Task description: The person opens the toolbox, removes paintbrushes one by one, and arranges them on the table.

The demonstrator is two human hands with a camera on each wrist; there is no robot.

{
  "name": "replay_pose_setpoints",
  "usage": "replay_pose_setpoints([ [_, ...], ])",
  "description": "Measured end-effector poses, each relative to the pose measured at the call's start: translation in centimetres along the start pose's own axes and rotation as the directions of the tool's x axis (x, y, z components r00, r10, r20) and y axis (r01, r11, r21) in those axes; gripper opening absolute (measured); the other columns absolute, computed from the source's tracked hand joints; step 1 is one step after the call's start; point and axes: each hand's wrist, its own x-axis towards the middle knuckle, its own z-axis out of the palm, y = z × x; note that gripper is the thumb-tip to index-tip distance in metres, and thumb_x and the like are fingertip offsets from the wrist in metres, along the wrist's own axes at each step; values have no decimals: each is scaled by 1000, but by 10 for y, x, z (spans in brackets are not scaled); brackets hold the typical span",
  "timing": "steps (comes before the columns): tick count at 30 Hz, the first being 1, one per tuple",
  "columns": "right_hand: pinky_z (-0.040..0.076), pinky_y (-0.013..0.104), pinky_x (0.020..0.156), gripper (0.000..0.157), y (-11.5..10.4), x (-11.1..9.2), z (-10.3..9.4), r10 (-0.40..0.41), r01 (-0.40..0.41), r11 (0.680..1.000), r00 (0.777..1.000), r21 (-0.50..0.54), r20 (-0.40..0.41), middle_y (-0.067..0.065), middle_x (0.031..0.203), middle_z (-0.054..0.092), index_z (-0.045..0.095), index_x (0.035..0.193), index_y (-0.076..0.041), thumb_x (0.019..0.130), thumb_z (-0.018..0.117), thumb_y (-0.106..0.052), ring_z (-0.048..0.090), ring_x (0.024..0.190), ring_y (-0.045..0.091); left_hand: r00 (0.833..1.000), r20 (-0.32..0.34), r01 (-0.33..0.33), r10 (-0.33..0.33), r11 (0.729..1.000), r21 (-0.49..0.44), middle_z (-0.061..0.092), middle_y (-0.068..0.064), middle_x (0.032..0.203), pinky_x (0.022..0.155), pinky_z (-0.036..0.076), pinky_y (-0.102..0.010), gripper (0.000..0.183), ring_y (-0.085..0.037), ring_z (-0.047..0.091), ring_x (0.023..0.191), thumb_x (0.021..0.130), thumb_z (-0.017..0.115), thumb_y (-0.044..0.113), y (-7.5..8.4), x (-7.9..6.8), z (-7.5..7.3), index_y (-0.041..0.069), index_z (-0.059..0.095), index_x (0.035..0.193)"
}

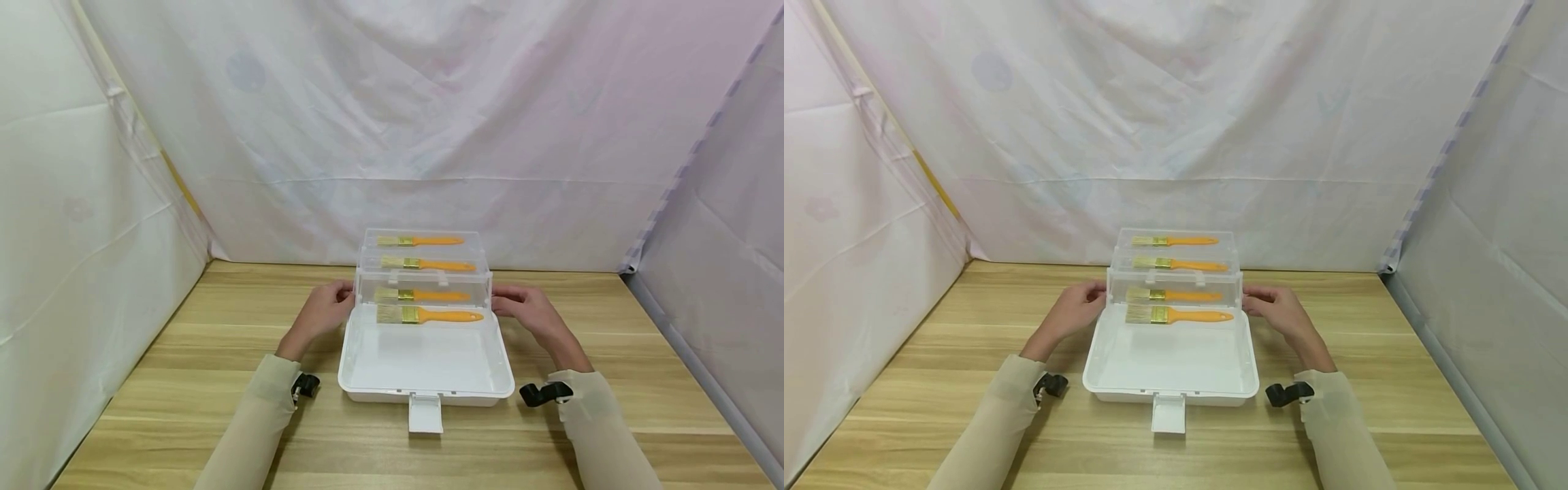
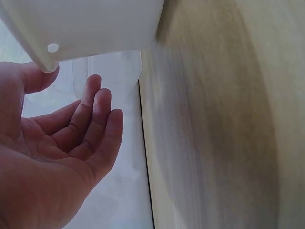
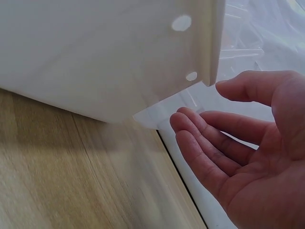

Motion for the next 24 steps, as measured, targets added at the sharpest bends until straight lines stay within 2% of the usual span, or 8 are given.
replay_pose_setpoints([
  [7, 61, 44, 101, 52, 0, 0, -1, -11, 11, 1000, 1000, 0, 12, 28, 144, 66, 62, 148, 10, 110, 71, -23, 75, 117, 26, 1000, 5, -3, 3, 1000, 8, 79, -11, 112, 89, 59, -45, 39, -25, 72, 98, 109, 59, 24, -2, 1, -1, -2, 73, 134],
  [15, 62, 33, 95, 47, 3, 0, -2, -34, 33, 999, 999, 21, 39, 28, 144, 67, 64, 145, 10, 109, 72, -19, 75, 113, 16, 1000, 13, -6, 5, 1000, 23, 79, -8, 108, 87, 58, -43, 35, -23, 71, 94, 109, 61, 26, -4, 1, 0, 1, 77, 128],
  [24, 61, 38, 100, 49, 4, 1, -3, -12, 11, 1000, 999, 12, 42, 27, 146, 66, 63, 147, 10, 110, 71, -22, 73, 119, 23, 1000, 22, 6, -7, 1000, 23, 80, -8, 111, 90, 59, -46, 37, -23, 73, 98, 110, 61, 28, -5, 0, -1, 2, 76, 131],
])
